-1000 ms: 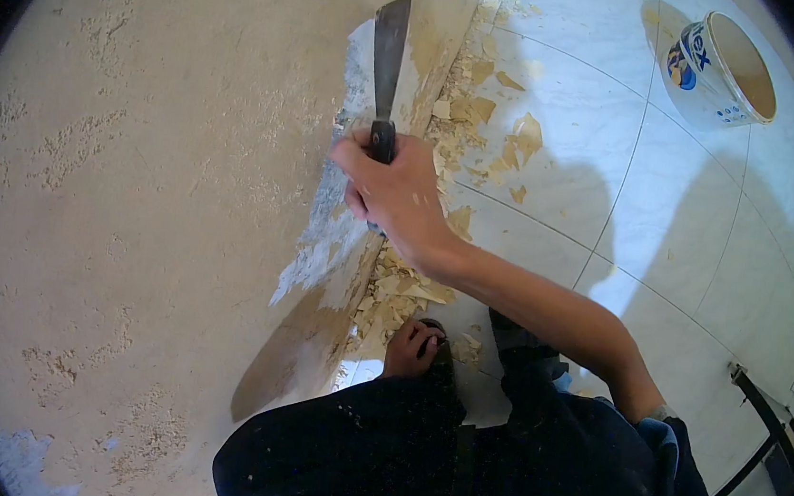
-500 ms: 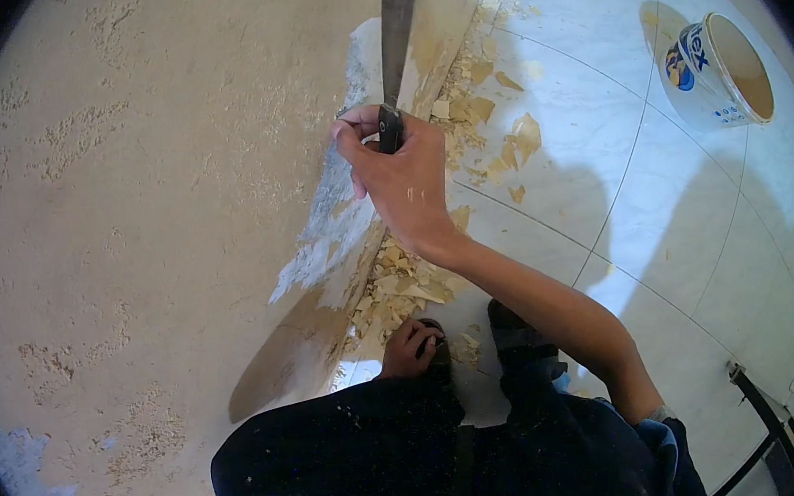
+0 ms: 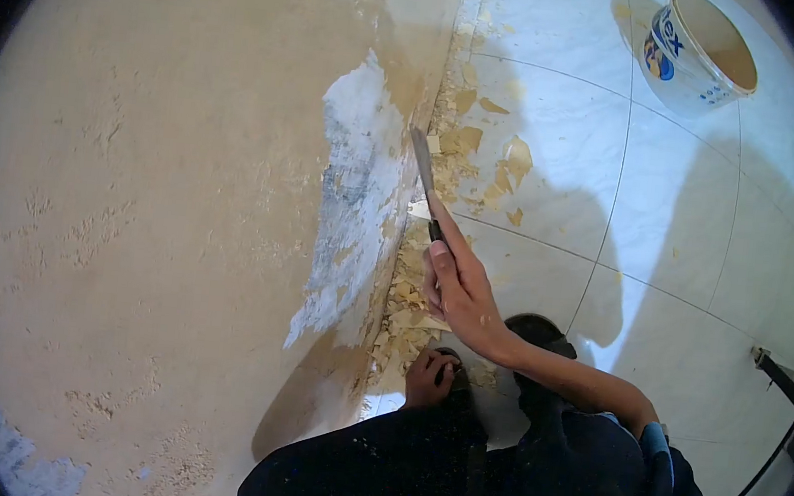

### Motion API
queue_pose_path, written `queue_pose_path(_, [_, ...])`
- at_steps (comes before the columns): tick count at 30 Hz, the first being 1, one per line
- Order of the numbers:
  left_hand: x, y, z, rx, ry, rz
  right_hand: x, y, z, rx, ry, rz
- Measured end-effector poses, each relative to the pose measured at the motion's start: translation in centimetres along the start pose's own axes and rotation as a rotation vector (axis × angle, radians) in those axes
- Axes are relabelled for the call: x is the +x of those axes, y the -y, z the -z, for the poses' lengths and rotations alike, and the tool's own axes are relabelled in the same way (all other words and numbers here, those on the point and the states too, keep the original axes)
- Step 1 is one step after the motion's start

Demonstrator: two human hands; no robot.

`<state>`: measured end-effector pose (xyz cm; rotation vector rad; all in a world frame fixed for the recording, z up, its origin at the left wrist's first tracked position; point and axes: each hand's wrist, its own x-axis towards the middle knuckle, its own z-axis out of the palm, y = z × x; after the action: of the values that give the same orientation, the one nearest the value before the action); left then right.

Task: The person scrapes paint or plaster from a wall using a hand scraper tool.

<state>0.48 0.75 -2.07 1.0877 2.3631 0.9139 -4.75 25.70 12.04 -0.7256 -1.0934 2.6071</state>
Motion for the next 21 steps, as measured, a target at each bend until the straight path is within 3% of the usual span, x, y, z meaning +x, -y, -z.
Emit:
queue_pose_path(3, [0.4, -0.6, 0.0, 0.039, -0.051, -0.015, 0.0, -1.3, 0.5, -0.167, 0.078, -0.073])
queue_pose_path(5, [0.3, -0.6, 0.1, 0.046, -0.018, 0.012, 0.1, -2.2, 0.3, -0.271, 0.044, 0.136])
queue_pose_path(6, [0.2, -0.7, 0.2, 0.039, 0.004, 0.04, 0.5, -2.2, 0.4, -0.262, 0.041, 0.128])
queue_pose_path(8, [0.2, -0.7, 0.2, 0.012, 0.027, 0.058, 2.1, -2.0, 1.0, -0.634, 0.048, 0.623])
queue_pose_path(12, [0.3, -0.8, 0.2, 0.02, 0.011, 0.058, 2.5, -2.6, 2.8, -0.629, 0.074, 0.351])
queue_pose_path(14, [0.4, -1.0, 0.3, 0.007, 0.023, 0.07, 3.2, -2.5, 3.3, -0.916, 0.175, 0.677])
queue_pose_path(21, [0.0, -0.5, 0.3, 0.017, 0.079, 0.108, 4.3, -2.7, 2.5, -0.898, 0.147, 0.768])
